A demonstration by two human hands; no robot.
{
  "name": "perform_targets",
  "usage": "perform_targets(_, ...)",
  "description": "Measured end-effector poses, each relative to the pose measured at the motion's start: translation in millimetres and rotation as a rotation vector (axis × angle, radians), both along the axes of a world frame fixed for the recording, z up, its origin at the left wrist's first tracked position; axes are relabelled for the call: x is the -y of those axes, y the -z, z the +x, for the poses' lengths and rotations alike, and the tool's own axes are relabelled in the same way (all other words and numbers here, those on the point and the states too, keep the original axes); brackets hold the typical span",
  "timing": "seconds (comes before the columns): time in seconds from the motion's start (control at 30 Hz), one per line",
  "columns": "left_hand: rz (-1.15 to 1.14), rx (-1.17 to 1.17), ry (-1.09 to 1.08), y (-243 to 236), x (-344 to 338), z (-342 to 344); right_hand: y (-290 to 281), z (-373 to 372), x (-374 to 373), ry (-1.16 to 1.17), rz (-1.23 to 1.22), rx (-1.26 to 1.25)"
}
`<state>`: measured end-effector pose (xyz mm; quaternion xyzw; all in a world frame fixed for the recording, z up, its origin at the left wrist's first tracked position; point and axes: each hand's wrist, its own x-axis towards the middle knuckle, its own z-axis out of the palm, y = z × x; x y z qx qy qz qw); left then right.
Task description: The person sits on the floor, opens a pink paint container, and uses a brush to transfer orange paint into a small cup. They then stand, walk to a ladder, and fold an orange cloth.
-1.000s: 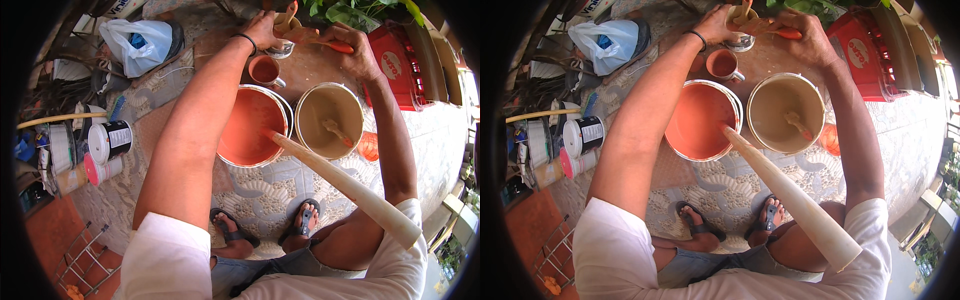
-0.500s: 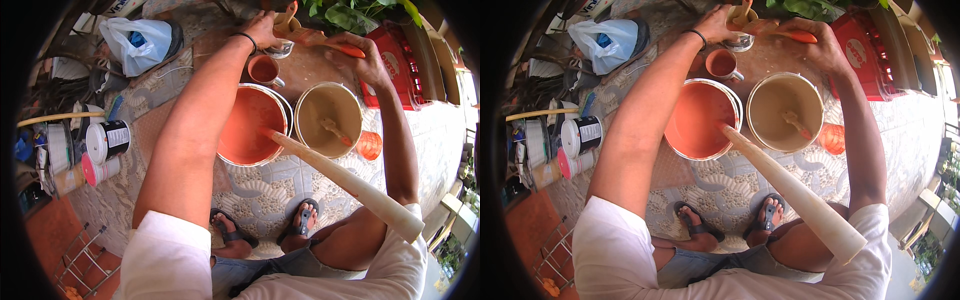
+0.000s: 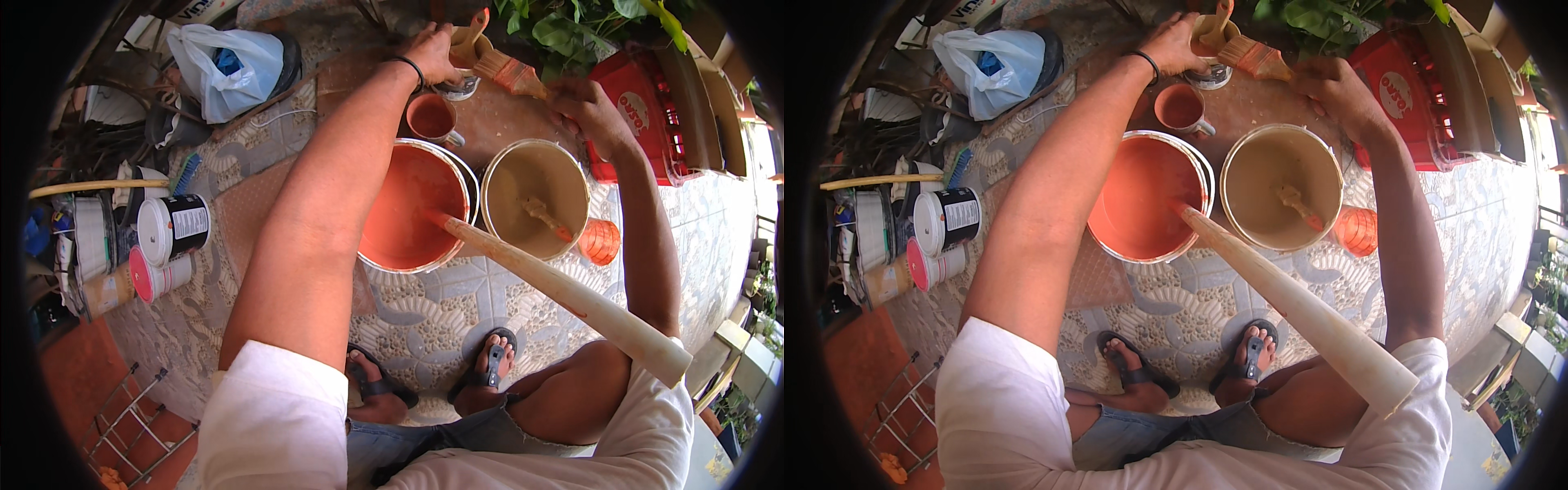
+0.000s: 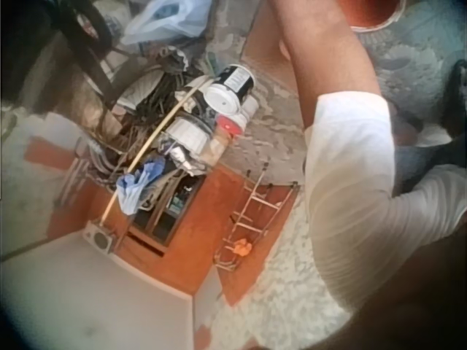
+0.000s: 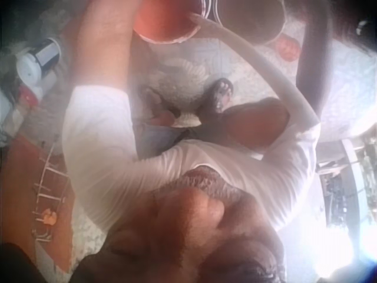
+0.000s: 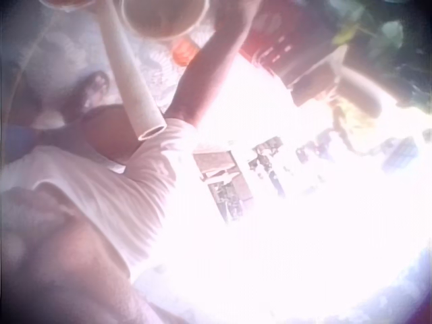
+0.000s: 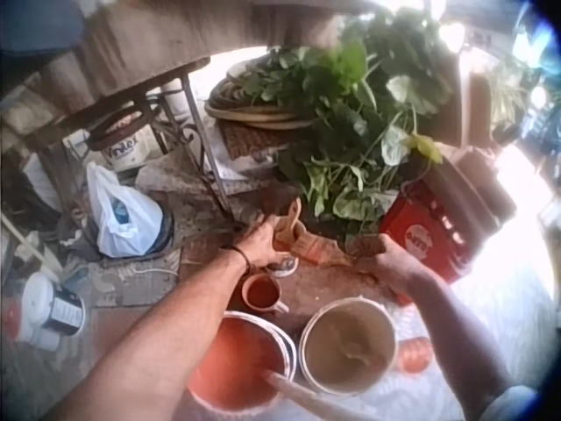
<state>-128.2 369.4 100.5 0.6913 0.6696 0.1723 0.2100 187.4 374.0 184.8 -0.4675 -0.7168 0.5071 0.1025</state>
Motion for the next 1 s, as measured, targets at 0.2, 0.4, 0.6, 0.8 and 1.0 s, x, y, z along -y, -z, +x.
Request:
perform_targets(0.2,0.094,-0.029,-0.017,7.1,1.5,4.0,26.4,15.0,4.7,0.042,0.069,-0.071)
perform_targets(0.4,0.079,-0.009,-0.027,8.0,2.5,2.5,21.1,-1.8,8.8,0.004,0.264,-0.107)
perform_targets(0.6,0.141,-0.021,-0.043,13.8,1.8,2.7,8.3,-38.4,17.5,-0.265,0.986,0.348)
perform_targets(0.8,0.11,0.003,-0.022,11.1,0.5,2.1,-3.5,-29.5,23.8,-0.365,0.972,0.603)
perform_targets(1.0,0.09,-0.007,-0.023,10.5,-0.6,1.1,-7.0,-26.6,27.9,-0.358,0.908,0.652)
